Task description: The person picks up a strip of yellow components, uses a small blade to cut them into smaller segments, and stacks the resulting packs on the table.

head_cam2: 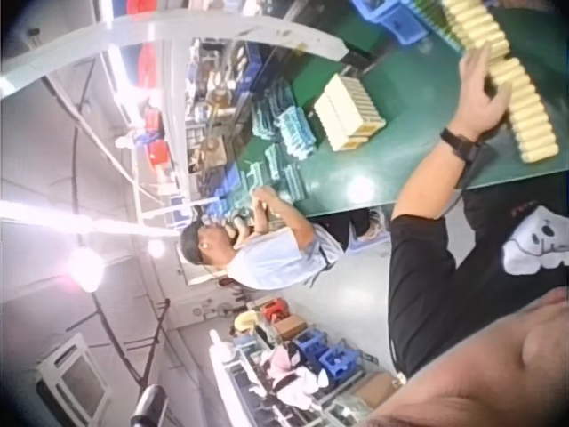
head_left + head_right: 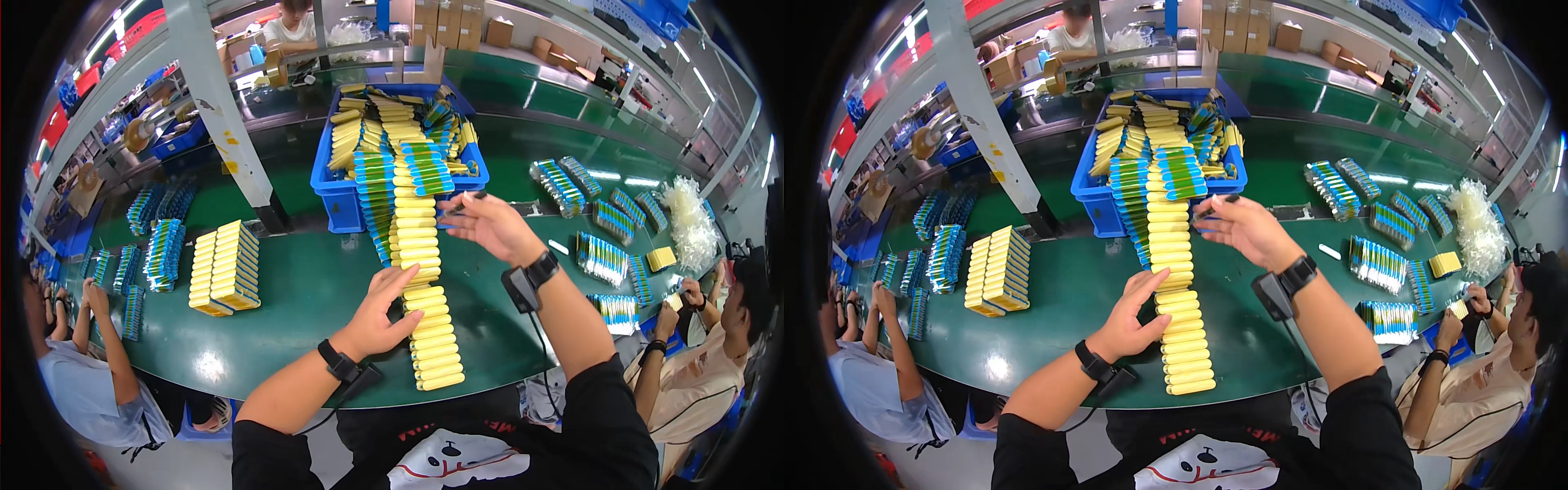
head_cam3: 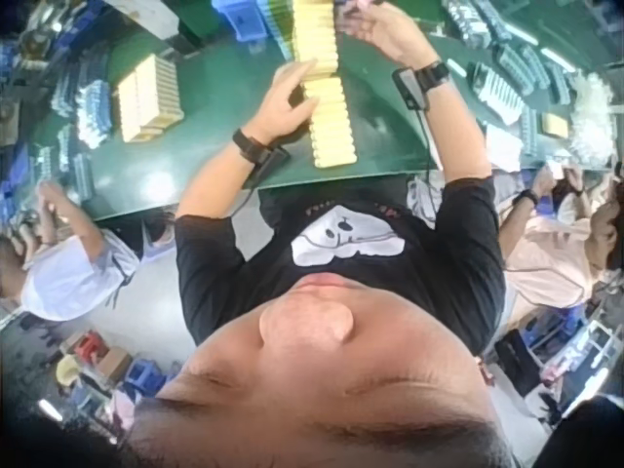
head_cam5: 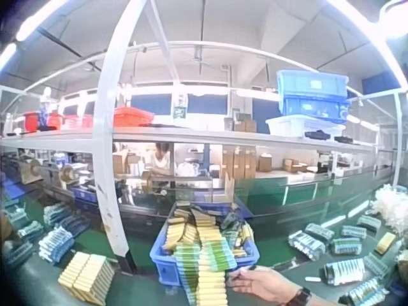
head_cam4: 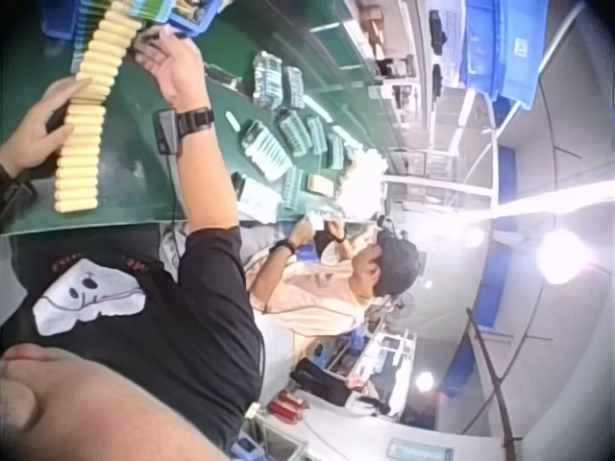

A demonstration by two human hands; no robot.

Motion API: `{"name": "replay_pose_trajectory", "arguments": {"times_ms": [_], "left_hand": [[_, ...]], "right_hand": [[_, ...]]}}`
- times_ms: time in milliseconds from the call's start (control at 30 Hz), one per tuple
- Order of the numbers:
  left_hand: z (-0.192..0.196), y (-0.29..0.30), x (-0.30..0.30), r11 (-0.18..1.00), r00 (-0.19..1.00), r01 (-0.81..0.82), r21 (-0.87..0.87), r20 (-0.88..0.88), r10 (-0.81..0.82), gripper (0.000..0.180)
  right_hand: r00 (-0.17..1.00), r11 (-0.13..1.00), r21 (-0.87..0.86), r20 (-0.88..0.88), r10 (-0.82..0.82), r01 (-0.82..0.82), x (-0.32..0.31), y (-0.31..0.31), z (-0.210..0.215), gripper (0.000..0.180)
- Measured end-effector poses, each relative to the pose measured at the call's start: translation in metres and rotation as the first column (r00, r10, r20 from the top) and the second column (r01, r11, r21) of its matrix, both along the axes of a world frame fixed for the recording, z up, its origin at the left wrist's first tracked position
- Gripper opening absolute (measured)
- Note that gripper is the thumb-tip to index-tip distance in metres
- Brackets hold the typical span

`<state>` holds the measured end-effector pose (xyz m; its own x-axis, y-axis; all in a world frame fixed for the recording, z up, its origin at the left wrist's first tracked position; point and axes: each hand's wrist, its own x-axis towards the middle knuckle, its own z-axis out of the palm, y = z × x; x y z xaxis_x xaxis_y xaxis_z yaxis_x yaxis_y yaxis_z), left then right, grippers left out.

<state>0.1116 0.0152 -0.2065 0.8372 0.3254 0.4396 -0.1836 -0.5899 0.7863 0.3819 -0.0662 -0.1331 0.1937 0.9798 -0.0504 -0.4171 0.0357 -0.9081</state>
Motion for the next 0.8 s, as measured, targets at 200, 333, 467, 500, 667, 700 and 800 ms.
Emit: {"name": "replay_pose_trajectory", "arguments": {"times_ms": [200, 333, 467, 500, 667, 700, 800], "left_hand": [[0.016, -0.005, -0.010, 0.963, 0.993, 0.016, 0.271, 0.105, -0.046, 0.067], [0.026, -0.010, -0.017, 0.953, 0.980, 0.053, 0.300, 0.170, -0.107, 0.065], [0.027, -0.010, -0.020, 0.939, 0.947, -0.022, 0.343, 0.308, -0.090, 0.057], [0.027, -0.011, -0.022, 0.942, 0.948, -0.033, 0.334, 0.309, -0.077, 0.057], [0.030, -0.012, -0.025, 0.926, 0.876, -0.133, 0.354, 0.478, -0.057, 0.045], [0.032, -0.012, -0.025, 0.926, 0.873, -0.137, 0.352, 0.485, -0.055, 0.045], [0.033, -0.016, -0.028, 0.933, 0.845, -0.127, 0.336, 0.529, -0.075, 0.042]], "right_hand": [[0.988, 0.990, -0.139, 0.147, 0.037, -0.017, 0.001, 0.028, 0.038, 0.026], [0.972, 0.987, -0.162, 0.233, 0.043, -0.005, -0.009, 0.030, 0.059, 0.023], [0.937, 0.946, -0.288, 0.266, 0.227, -0.147, 0.011, 0.030, 0.090, 0.021], [0.904, 0.926, -0.337, 0.321, 0.284, -0.171, 0.013, 0.031, 0.099, 0.021], [0.777, 0.911, -0.295, 0.483, 0.403, -0.289, 0.060, 0.029, 0.112, 0.021], [0.728, 0.900, -0.316, 0.534, 0.429, -0.299, 0.072, 0.028, 0.118, 0.024], [0.832, 0.967, -0.148, 0.493, 0.254, -0.207, 0.091, 0.030, 0.117, 0.027]]}}
